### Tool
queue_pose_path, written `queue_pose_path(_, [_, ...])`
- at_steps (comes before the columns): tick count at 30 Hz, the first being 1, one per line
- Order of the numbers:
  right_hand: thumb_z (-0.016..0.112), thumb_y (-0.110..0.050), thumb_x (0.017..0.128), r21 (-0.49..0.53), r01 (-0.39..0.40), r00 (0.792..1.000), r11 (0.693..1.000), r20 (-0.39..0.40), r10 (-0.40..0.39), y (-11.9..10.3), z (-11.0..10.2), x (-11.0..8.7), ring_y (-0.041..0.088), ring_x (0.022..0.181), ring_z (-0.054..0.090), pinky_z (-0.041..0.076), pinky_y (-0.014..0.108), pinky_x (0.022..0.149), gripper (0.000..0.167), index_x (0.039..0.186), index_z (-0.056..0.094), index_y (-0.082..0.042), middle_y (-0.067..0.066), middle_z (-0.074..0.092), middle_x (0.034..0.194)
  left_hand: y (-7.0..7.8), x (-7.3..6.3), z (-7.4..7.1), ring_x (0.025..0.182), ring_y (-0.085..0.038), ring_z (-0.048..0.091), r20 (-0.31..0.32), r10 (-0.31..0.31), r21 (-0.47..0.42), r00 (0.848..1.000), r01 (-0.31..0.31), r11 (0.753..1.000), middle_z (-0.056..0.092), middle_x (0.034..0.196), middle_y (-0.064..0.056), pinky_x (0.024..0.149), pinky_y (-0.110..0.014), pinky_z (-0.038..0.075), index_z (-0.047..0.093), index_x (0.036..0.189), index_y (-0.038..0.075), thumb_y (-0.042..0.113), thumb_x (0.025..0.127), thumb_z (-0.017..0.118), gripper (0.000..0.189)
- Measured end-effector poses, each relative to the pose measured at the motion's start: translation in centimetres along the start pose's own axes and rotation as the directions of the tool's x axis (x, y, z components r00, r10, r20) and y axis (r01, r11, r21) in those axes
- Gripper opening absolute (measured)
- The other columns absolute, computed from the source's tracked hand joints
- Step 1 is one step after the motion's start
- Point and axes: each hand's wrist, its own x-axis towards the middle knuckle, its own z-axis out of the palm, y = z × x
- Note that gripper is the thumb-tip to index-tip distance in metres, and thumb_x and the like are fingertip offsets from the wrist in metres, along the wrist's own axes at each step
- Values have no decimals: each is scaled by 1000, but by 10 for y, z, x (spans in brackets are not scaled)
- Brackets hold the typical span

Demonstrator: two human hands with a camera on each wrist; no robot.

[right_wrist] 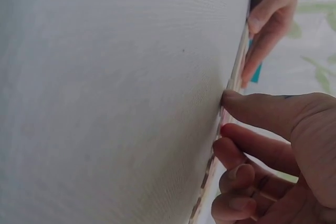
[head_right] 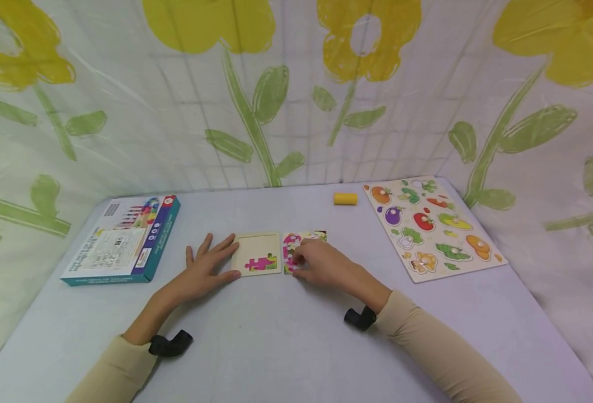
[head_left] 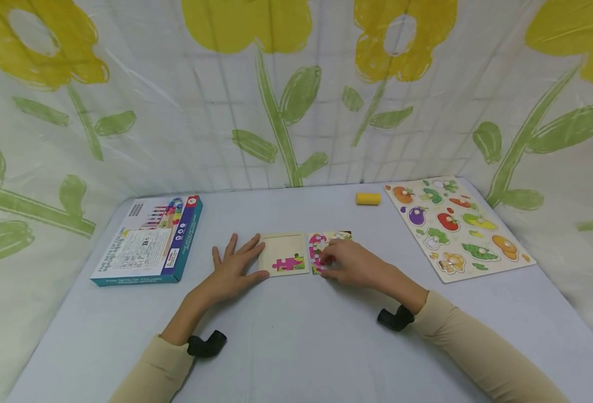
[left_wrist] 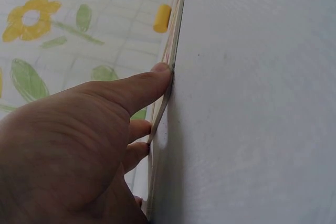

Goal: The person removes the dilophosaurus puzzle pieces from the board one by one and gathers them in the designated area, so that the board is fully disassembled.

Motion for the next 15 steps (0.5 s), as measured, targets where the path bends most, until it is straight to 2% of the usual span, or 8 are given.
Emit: queue_pose_path(15, [83,-23,93,17,52,998,998,-26,-52,0,-3,0,12,92,62,57,28,83,22,112,78,-12,-2,72,102,1,0,0,163,-55,-9,4,-1,8,1000,1,1000,24,178,-12,114,-84,-22,43,162,8,38,100,72,75])
